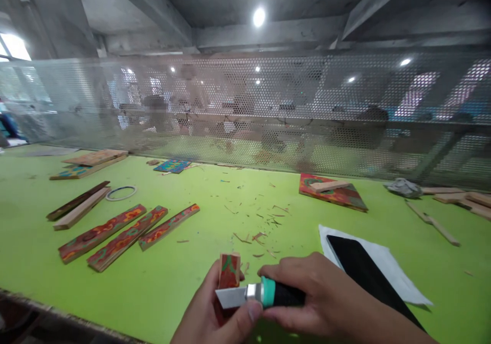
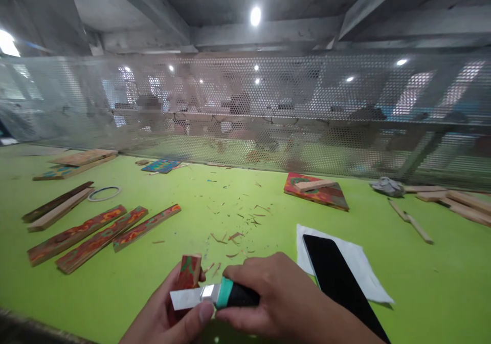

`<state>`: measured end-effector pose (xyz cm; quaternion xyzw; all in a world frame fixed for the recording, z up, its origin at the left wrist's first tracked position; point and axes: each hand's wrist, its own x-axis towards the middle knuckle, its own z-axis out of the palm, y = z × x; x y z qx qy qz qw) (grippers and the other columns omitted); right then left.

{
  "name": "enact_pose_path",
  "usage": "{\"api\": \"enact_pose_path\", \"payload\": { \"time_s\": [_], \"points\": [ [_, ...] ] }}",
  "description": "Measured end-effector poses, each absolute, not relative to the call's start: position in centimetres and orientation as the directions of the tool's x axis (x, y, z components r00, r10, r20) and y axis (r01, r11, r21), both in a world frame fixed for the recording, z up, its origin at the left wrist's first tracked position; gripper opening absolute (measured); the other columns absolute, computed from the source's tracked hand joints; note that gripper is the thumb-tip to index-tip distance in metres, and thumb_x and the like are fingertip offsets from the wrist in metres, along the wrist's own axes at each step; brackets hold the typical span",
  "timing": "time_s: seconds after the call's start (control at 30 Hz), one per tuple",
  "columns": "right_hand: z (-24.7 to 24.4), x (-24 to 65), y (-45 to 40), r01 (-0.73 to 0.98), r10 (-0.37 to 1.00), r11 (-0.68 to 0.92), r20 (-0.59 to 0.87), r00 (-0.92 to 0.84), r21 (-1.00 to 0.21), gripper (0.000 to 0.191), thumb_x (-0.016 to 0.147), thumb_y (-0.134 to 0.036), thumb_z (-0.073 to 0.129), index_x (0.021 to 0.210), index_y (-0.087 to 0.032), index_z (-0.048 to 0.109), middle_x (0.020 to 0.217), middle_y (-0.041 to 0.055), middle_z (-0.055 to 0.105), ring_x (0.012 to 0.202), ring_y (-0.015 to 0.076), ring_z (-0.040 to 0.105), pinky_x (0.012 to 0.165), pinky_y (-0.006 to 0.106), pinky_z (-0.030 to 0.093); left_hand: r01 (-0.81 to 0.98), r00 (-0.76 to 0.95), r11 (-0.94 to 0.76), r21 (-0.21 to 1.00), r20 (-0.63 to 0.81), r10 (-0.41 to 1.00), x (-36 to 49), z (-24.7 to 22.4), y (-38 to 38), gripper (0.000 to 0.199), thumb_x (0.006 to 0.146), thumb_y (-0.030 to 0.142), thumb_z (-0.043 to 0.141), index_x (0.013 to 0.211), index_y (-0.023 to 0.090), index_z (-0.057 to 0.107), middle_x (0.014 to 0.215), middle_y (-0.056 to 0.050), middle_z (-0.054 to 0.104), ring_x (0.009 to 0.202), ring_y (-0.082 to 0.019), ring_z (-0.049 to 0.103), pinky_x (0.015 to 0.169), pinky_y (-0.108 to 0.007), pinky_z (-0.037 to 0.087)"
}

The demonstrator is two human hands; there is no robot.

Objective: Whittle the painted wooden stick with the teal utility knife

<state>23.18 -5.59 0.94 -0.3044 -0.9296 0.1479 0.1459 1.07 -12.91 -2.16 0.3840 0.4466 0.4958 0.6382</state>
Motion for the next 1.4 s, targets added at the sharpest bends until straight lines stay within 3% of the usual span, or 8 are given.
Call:
{"api": "enact_pose_path", "payload": {
  "time_s": [0.1, 0.23, 0.47, 0.6, 0.8, 1.2, 1.3, 1.4],
  "points": [
    [0.9, 23.2, -5.6, 0.532, 0.609, 0.775, 0.178, -0.773, -0.341, 0.029, 0.096, -0.046, 0.079, 0.114, -0.023, 0.079, 0.085, 0.003, 0.082, 0.073, 0.0229, 0.077, 0.06, 0.029, 0.042, -0.283, 0.046, 0.164, 0.945, -0.158, 0.986, 1.0, -2.9, -12.9, 0.097, 0.07, 0.067, 0.096, 0.143, 0.023, 0.049, 0.123, -0.013, 0.076, 0.105, -0.028, 0.074, 0.093, -0.036, 0.054],
    [0.9, 23.2, -5.6, 0.539, 0.615, 0.77, 0.177, -0.768, -0.341, 0.028, 0.094, -0.043, 0.081, 0.113, -0.023, 0.08, 0.086, 0.0031, 0.082, 0.074, 0.0233, 0.077, 0.062, 0.029, 0.043, -0.269, 0.094, 0.163, 0.949, -0.142, 0.985, 0.9, -3.7, -12.8, 0.096, 0.075, 0.066, 0.093, 0.148, 0.021, 0.048, 0.125, -0.016, 0.077, 0.107, -0.03, 0.074, 0.096, -0.04, 0.054],
    [1.0, 23.1, -5.4, 0.542, 0.637, 0.743, 0.165, -0.753, -0.394, 0.023, 0.097, -0.044, 0.078, 0.105, -0.023, 0.08, 0.085, 0.0029, 0.082, 0.072, 0.021, 0.075, 0.061, 0.027, 0.042, -0.306, 0.038, 0.162, 0.938, -0.158, 0.987, 1.2, -3.0, -12.8, 0.1, 0.068, 0.066, 0.097, 0.146, 0.023, 0.053, 0.129, -0.018, 0.074, 0.116, -0.035, 0.072, 0.106, -0.047, 0.053],
    [0.8, 23.1, -5.6, 0.538, 0.634, 0.744, 0.162, -0.756, -0.396, 0.024, 0.098, -0.047, 0.076, 0.103, -0.024, 0.078, 0.084, 0.0022, 0.081, 0.072, 0.0204, 0.073, 0.062, 0.027, 0.041, -0.245, 0.066, 0.183, 0.952, -0.172, 0.983, 1.1, -2.1, -12.9, 0.081, 0.07, 0.067, 0.095, 0.131, 0.023, 0.064, 0.116, -0.013, 0.077, 0.109, -0.033, 0.073, 0.1, -0.044, 0.055],
    [1.2, 22.9, -5.8, 0.543, 0.643, 0.727, 0.14, -0.753, -0.419, 0.015, 0.094, -0.037, 0.079, 0.099, -0.023, 0.079, 0.081, 0.0005, 0.08, 0.069, 0.0191, 0.072, 0.06, 0.026, 0.041, -0.188, 0.044, 0.124, 0.974, -0.118, 0.992, 1.5, -2.3, -12.8, 0.061, 0.076, 0.071, 0.088, 0.106, 0.021, 0.07, 0.09, -0.003, 0.072, 0.089, -0.024, 0.069, 0.083, -0.032, 0.054],
    [0.5, 23.2, -5.9, 0.568, 0.619, 0.785, 0.257, -0.742, -0.248, 0.031, 0.097, -0.045, 0.082, 0.115, -0.019, 0.08, 0.09, 0.0077, 0.084, 0.076, 0.0293, 0.082, 0.06, 0.032, 0.051, 0.009, -0.064, 0.071, 0.997, -0.07, 0.996, 1.8, -3.1, -12.8, 0.062, 0.087, 0.069, 0.077, 0.119, 0.017, 0.068, 0.093, -0.009, 0.078, 0.09, -0.029, 0.072, 0.079, -0.034, 0.054],
    [0.0, 23.2, -5.8, 0.559, 0.592, 0.806, 0.308, -0.745, -0.197, 0.037, 0.099, -0.048, 0.08, 0.12, -0.018, 0.079, 0.091, 0.0095, 0.084, 0.074, 0.0303, 0.082, 0.058, 0.033, 0.052, 0.071, -0.109, 0.054, 0.996, -0.046, 0.993, 1.9, -2.7, -12.8, 0.06, 0.086, 0.069, 0.077, 0.116, 0.017, 0.069, 0.092, -0.009, 0.079, 0.088, -0.029, 0.072, 0.077, -0.033, 0.054],
    [-0.3, 23.1, -5.9, 0.564, 0.608, 0.794, 0.319, -0.727, -0.226, 0.034, 0.101, -0.049, 0.076, 0.117, -0.019, 0.079, 0.094, 0.0106, 0.085, 0.076, 0.0296, 0.081, 0.06, 0.034, 0.054, 0.139, -0.173, 0.072, 0.988, -0.047, 0.984, 2.0, -2.0, -12.9, 0.053, 0.086, 0.067, 0.078, 0.105, 0.018, 0.071, 0.083, -0.007, 0.077, 0.078, -0.026, 0.072, 0.07, -0.031, 0.053]
  ]
}}
